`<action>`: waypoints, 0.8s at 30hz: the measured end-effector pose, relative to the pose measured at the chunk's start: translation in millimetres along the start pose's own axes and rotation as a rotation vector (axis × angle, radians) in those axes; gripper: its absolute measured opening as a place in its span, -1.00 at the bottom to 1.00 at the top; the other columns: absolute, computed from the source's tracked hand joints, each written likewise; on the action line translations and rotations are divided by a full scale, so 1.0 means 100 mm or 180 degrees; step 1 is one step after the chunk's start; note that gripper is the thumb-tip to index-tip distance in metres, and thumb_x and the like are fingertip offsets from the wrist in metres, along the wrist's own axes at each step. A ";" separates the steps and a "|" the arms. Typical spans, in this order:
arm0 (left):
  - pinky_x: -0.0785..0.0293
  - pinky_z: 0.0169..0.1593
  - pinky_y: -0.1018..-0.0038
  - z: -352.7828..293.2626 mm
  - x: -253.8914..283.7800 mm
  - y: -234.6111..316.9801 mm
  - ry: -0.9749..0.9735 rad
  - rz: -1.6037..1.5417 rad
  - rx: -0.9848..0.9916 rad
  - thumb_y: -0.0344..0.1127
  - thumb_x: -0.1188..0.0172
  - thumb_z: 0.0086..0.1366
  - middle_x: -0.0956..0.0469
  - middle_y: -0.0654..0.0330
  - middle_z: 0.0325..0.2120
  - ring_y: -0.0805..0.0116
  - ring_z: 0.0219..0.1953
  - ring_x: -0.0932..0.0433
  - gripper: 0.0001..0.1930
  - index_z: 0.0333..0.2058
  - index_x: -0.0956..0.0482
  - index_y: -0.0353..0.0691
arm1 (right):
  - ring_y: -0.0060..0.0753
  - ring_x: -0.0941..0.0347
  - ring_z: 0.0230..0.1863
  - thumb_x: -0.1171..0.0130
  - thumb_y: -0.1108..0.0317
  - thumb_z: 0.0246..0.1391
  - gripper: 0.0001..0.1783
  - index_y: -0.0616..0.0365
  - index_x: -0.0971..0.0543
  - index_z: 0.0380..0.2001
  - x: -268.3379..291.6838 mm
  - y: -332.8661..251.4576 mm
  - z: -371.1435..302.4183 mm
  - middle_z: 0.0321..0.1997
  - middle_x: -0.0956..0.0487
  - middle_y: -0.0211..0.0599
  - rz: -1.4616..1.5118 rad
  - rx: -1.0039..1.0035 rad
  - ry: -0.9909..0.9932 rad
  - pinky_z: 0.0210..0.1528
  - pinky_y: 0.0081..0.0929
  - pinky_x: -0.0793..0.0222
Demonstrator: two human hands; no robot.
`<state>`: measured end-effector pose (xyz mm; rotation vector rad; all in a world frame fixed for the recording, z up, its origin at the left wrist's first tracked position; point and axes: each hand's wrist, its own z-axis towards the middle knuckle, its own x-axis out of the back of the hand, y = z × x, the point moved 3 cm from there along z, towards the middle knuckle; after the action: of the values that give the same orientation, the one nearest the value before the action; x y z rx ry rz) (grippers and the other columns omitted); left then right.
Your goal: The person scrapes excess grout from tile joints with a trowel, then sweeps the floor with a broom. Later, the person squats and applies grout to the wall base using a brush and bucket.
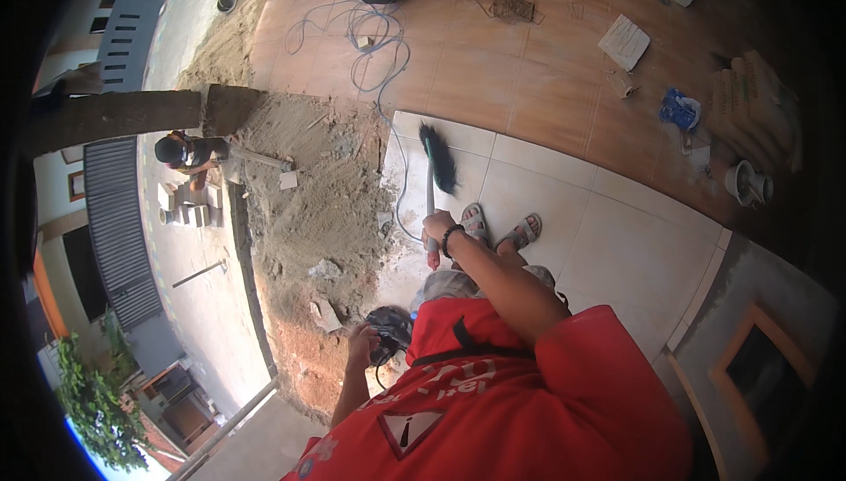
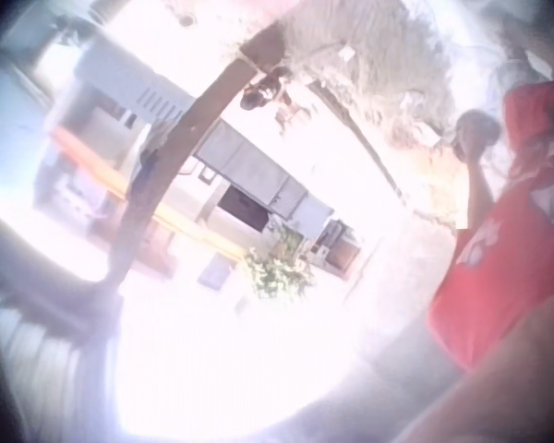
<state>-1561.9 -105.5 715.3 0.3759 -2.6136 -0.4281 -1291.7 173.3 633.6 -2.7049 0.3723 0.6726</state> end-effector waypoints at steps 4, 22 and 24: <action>-0.35 -0.56 0.60 0.02 0.28 -0.10 0.0197 -0.0280 0.0012 -0.36 -0.07 0.19 -0.50 0.18 -0.43 0.44 -0.58 -0.48 -0.67 -0.06 -0.43 -0.27 | -0.36 -0.24 -0.75 0.10 0.53 0.01 -0.96 0.20 -0.28 -0.49 -0.68 -0.08 0.57 -0.73 -0.30 -0.29 -0.0510 0.0113 0.0271 -0.77 -0.32 -0.14; -0.39 -0.53 0.48 1.13 -0.01 0.47 -0.0591 0.0439 -0.0024 -0.28 -0.01 0.24 -0.49 0.09 -0.30 0.29 -0.52 -0.52 -0.60 0.06 -0.34 -0.15 | -0.63 -0.25 -0.72 0.10 0.40 0.12 -0.35 0.01 -0.06 0.30 1.08 0.10 -3.03 -0.56 -0.37 -0.40 -0.1670 -0.0176 0.0782 -0.74 -0.60 -0.28; -0.38 -0.52 0.46 1.30 -0.19 0.72 -0.0817 0.0449 -0.0172 -0.26 0.01 0.28 -0.48 0.10 -0.29 0.28 -0.47 -0.51 -0.64 0.06 -0.34 -0.08 | -0.59 -0.28 -0.72 0.08 0.41 0.09 -0.33 0.02 -0.06 0.30 1.30 0.35 -3.43 -0.58 -0.38 -0.38 -0.1658 -0.0143 0.1358 -0.73 -0.57 -0.30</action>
<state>-1621.8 -3.2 623.4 0.1234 -2.8465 -0.5279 -1052.8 -8.7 847.2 -2.7944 -0.2566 -0.0428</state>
